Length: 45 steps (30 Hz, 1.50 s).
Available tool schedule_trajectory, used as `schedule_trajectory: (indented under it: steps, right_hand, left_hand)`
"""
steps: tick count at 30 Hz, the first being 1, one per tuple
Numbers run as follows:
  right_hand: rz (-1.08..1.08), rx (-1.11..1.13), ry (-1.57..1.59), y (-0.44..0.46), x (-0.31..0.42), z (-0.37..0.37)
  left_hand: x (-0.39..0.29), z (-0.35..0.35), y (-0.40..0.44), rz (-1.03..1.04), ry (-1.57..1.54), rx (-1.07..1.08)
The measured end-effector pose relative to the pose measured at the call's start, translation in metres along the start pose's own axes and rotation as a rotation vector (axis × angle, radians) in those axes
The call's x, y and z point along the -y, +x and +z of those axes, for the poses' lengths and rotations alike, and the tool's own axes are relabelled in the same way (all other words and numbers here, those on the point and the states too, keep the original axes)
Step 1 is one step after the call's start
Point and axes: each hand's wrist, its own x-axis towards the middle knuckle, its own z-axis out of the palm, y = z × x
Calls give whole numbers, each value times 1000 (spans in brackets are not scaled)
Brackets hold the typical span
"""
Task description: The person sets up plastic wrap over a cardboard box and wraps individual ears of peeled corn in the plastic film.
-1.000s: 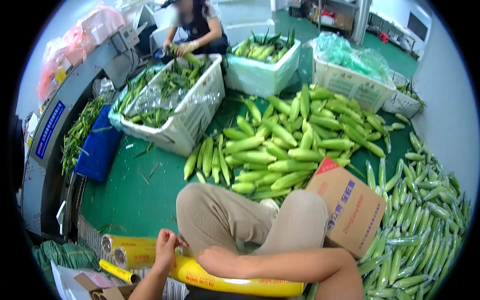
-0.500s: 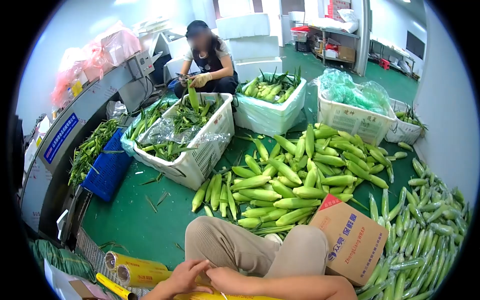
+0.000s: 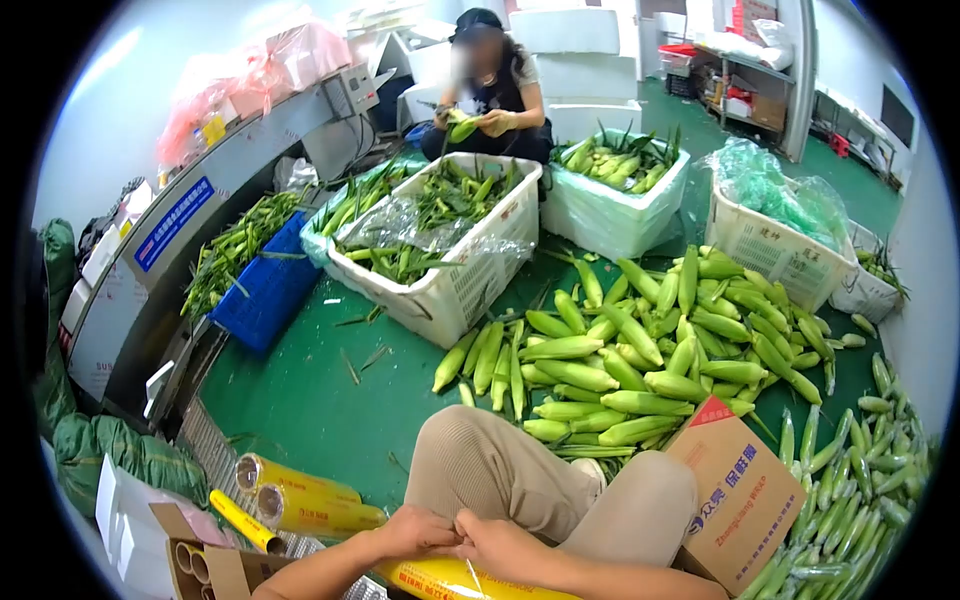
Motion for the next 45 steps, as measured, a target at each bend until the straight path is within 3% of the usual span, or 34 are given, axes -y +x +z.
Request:
schedule_trajectory:
  steps: [5, 6, 9, 16, 19, 25, 29, 33, 37, 40, 45]
  right_hand:
    - [155, 351, -512, -17, 40, -13]
    - [43, 246, -407, -26, 17, -1]
    - [45, 118, -513, -34, 12, 8]
    - [-47, 225, -514, -13, -25, -10]
    - [-70, 104, -592, -27, 10, -15]
    - [-173, 210, -345, -55, -6, -19]
    - [16, 275, -222, -40, -11, -23]
    - [188, 261, -417, -42, 23, -14]
    - [125, 225, -402, -48, -2, -1]
    - [159, 336, -491, -45, 9, -12]
    - [-25, 205, -543, -48, -29, -20]
  left_hand:
    - [-1, -3, 7, 31, -2, -41]
    - [0, -2, 8, 27, 8, -47]
    - [2, 2, 6, 12, 33, -44]
    - [2, 3, 11, -45, 29, -23]
    - [0, -1, 12, -89, 18, -12]
    - [8, 8, 9, -181, 14, 74]
    - [6, 20, -2, -159, 25, 57]
    - [-5, 2, 6, -91, 61, -57]
    - [7, 17, 2, -109, 113, -21]
    - [-2, 4, 6, -95, 124, 12]
    - [-6, 4, 14, -168, 12, 57]
